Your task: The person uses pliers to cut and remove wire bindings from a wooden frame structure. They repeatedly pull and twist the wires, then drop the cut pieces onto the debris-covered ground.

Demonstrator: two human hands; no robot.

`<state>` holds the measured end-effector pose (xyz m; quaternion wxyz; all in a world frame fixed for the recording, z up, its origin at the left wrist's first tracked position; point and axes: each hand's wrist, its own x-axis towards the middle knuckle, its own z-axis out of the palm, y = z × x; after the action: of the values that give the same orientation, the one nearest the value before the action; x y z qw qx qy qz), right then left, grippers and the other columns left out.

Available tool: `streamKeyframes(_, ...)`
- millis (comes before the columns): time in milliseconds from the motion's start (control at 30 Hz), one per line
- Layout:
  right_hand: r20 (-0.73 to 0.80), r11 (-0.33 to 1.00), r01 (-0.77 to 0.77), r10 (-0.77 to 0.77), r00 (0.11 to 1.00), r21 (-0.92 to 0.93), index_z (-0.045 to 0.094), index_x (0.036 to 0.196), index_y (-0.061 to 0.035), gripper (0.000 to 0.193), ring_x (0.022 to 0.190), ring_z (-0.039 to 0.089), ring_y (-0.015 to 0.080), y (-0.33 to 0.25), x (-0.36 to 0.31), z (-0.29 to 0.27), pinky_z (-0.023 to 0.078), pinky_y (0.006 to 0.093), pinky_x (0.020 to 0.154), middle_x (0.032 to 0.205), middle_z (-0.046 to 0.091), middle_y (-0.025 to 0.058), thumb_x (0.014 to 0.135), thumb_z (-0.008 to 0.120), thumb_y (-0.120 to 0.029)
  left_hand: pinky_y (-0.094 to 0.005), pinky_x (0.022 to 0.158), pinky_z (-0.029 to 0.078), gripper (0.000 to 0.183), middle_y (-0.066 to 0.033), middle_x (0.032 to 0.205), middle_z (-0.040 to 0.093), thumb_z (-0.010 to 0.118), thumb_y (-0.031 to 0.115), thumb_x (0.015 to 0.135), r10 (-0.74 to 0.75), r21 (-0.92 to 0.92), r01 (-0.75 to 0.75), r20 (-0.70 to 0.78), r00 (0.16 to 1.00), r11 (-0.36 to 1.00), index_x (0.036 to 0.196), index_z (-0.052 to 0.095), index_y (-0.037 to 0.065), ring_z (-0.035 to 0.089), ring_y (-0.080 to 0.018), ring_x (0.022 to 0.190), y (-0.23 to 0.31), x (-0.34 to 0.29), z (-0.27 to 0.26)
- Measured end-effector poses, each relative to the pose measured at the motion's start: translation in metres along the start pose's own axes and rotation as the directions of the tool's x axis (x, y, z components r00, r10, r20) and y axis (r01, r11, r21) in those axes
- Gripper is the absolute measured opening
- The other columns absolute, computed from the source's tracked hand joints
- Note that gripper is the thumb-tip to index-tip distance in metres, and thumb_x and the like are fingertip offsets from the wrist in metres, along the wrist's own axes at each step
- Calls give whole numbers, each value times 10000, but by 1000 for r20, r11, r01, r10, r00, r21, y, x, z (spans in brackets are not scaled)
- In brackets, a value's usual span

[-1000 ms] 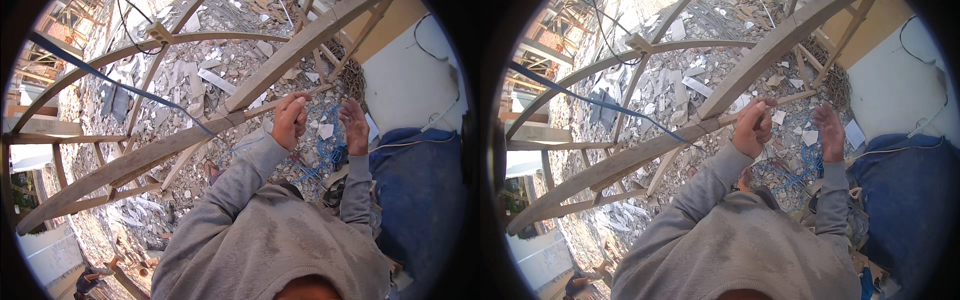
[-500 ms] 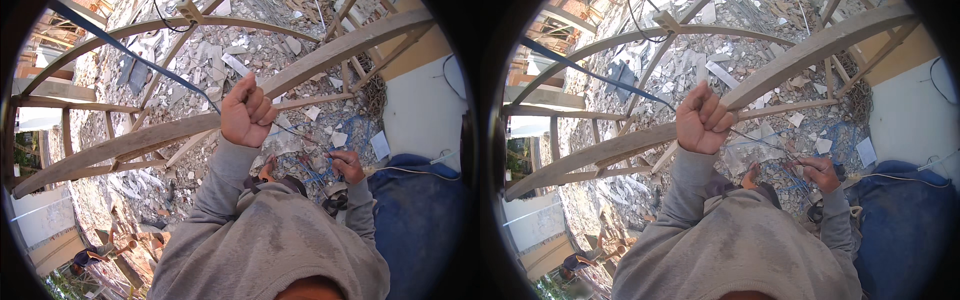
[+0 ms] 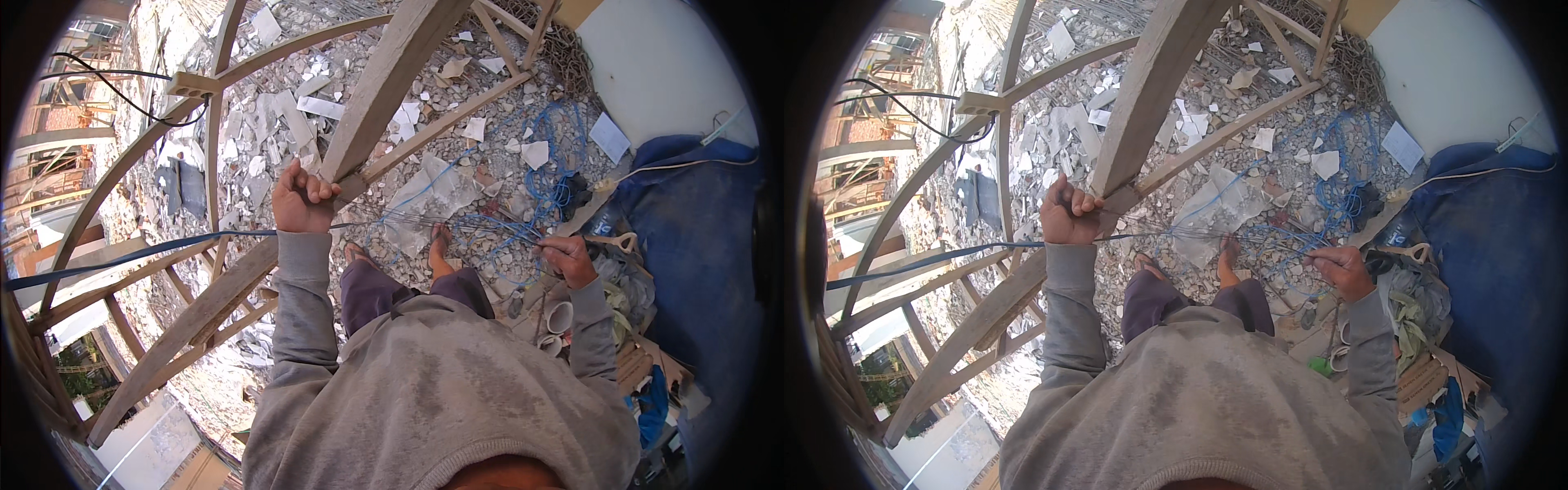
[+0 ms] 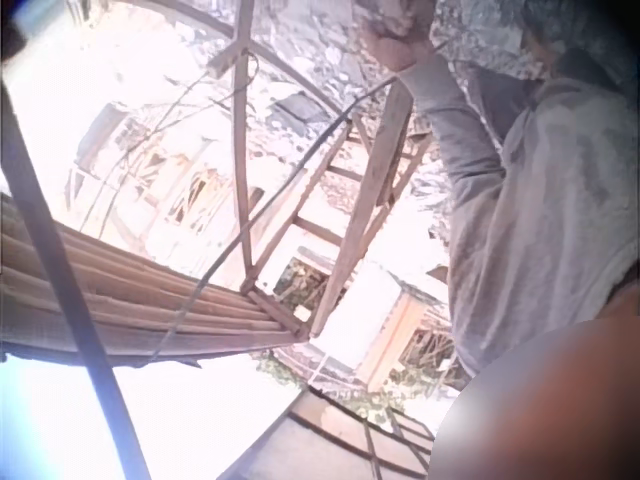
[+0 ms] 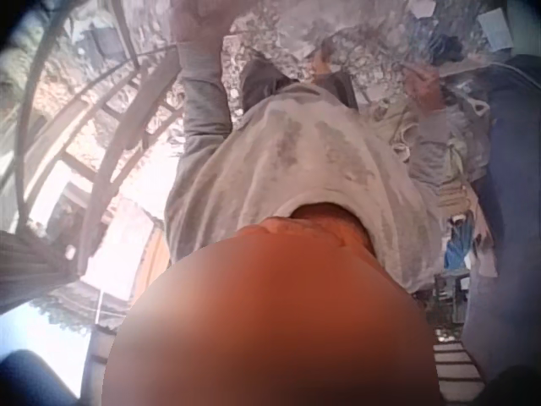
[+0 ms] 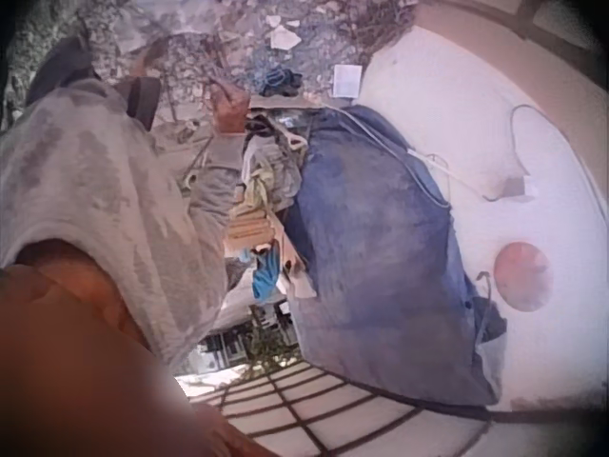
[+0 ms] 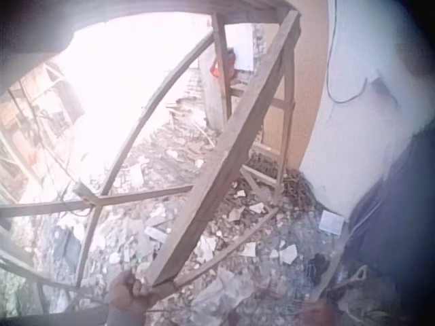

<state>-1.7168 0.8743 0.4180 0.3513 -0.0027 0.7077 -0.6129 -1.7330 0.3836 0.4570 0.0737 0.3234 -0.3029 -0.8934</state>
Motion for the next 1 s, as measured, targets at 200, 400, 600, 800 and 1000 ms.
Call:
streamKeyframes(200, -244, 978, -204, 205, 948, 32, 751, 962, 59, 212, 501, 443, 31, 73, -88, -108, 314, 255, 448, 652, 633, 22, 927, 617, -102, -414, 715, 592, 189, -92, 745, 679, 600, 249, 975, 112, 463, -22, -167, 980, 886, 889, 607, 81, 692, -252, 727, 39, 7, -24)
streamKeyframes(400, -355, 698, -231, -35, 934, -677, 749, 980, 13, 223, 798, 683, 390, 172, 2, -78, 512, 462, 724, 869, 717, 215, 872, 638, -147, -349, 627, 565, 144, -39, 769, 659, 643, 206, 897, 319, 615, -125, -217, 923, 778, 952, 635, 73, 659, -174, 709, 110, 51, -12)
streamKeyframes(600, -250, 819, 52, -234, 940, -572, 747, 1071, -129, 233, 899, 687, 403, 175, 235, 193, 549, 492, 790, 984, 726, 182, 921, 597, -226, -390, 642, 539, 527, -103, 832, 665, 735, 450, 766, 188, 938, 323, -298, 936, -124, 1002, 673, -17, 637, -212, 725, 56, 134, -57)
streamKeyframes(800, -55, 982, 166, -161, 985, 90, 720, 1144, 11, 235, 646, 609, 135, 127, 270, 327, 489, 306, 618, 796, 713, 68, 980, 605, -112, -419, 1098, 401, 827, -256, 1441, 536, 716, 519, 738, 261, 809, 570, -587, 766, 144, 1349, 594, -25, 517, -378, 1338, 8, 187, -113)
streamKeyframes(1000, -25, 975, 104, -101, 995, 198, 716, 1128, 28, 229, 613, 494, 83, 120, 264, 310, 428, 285, 575, 710, 598, 20, 983, 566, -68, -598, 1088, 318, 829, -265, 1594, 313, 650, 383, 840, 9, 530, 585, -746, 666, 614, 1534, 351, 42, 292, -491, 1449, 11, 194, -109)
